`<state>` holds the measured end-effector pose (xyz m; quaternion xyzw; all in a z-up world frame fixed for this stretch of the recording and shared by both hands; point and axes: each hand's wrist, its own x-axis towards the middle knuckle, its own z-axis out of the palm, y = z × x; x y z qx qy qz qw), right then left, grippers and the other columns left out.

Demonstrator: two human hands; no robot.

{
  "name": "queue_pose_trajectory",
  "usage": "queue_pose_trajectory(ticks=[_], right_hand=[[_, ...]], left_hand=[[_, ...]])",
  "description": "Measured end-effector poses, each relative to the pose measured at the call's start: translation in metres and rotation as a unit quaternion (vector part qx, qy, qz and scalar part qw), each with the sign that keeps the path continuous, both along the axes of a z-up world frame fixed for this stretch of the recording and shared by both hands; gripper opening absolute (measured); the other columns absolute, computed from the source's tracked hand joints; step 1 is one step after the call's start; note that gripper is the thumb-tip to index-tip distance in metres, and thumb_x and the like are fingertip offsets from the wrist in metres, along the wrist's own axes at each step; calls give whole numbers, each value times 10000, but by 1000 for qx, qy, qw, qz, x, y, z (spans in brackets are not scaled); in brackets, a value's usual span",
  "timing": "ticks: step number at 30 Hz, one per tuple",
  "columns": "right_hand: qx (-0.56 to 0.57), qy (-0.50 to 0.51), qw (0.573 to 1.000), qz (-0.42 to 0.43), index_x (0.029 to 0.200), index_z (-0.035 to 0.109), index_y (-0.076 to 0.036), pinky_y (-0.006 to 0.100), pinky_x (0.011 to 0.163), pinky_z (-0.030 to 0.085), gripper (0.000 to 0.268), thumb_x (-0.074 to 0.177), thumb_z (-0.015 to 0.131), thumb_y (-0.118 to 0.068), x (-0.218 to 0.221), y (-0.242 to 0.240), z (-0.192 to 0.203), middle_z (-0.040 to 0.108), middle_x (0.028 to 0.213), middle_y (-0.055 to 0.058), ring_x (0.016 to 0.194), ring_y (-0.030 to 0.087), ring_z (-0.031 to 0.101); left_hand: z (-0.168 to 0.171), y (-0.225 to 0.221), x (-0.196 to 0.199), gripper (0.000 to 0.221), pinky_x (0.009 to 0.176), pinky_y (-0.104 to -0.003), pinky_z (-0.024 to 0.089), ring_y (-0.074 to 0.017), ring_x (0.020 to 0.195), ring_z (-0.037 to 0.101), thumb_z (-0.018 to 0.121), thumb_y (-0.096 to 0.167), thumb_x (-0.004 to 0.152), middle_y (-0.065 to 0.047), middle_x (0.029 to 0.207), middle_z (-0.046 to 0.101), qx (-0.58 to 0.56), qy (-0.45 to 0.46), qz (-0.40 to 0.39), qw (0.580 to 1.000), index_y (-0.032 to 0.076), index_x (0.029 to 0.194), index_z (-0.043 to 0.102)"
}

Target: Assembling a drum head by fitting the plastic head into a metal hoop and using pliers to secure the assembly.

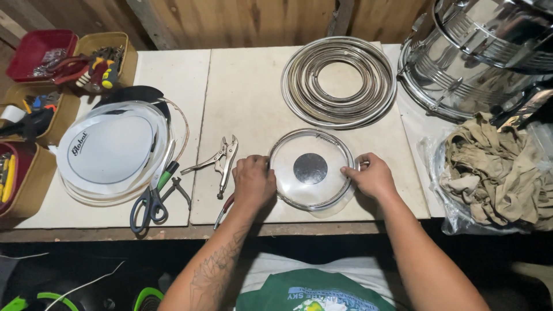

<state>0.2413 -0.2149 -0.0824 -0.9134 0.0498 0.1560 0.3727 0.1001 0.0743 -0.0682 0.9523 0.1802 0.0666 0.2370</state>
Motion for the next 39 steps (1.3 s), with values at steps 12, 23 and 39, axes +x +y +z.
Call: queue_pose_trajectory(ticks=[12, 23, 39], right_hand=[[24, 3, 1000, -11, 1030, 690, -156, 419, 842, 566, 439, 667, 853, -342, -9, 2, 6, 753, 950, 112, 995, 282, 726], [131, 3, 991, 12, 1092, 665, -68, 441, 704, 578, 493, 660, 855, -214, 3, -9, -11, 698, 984, 214, 825, 303, 685], [493, -172, 850, 71, 1420, 496, 22, 420, 827, 656, 744, 731, 732, 175, -56, -30, 108, 597, 1225, 225, 873, 291, 718]], left_hand=[[-5, -27, -58, 397, 893, -390, 575, -307, 1097, 726, 663, 471, 828, -77, 987, 797, -236, 171, 115, 950, 215, 1108, 777], [5, -50, -54, 510, 689, -434, 673, -360, 789, 759, 733, 69, 870, -284, 917, 700, -611, 5, 214, 762, -195, 1262, 540], [49, -52, -61, 574, 751, -395, 684, -293, 807, 750, 785, -81, 797, -219, 974, 712, -738, -162, 68, 651, -42, 1275, 469]])
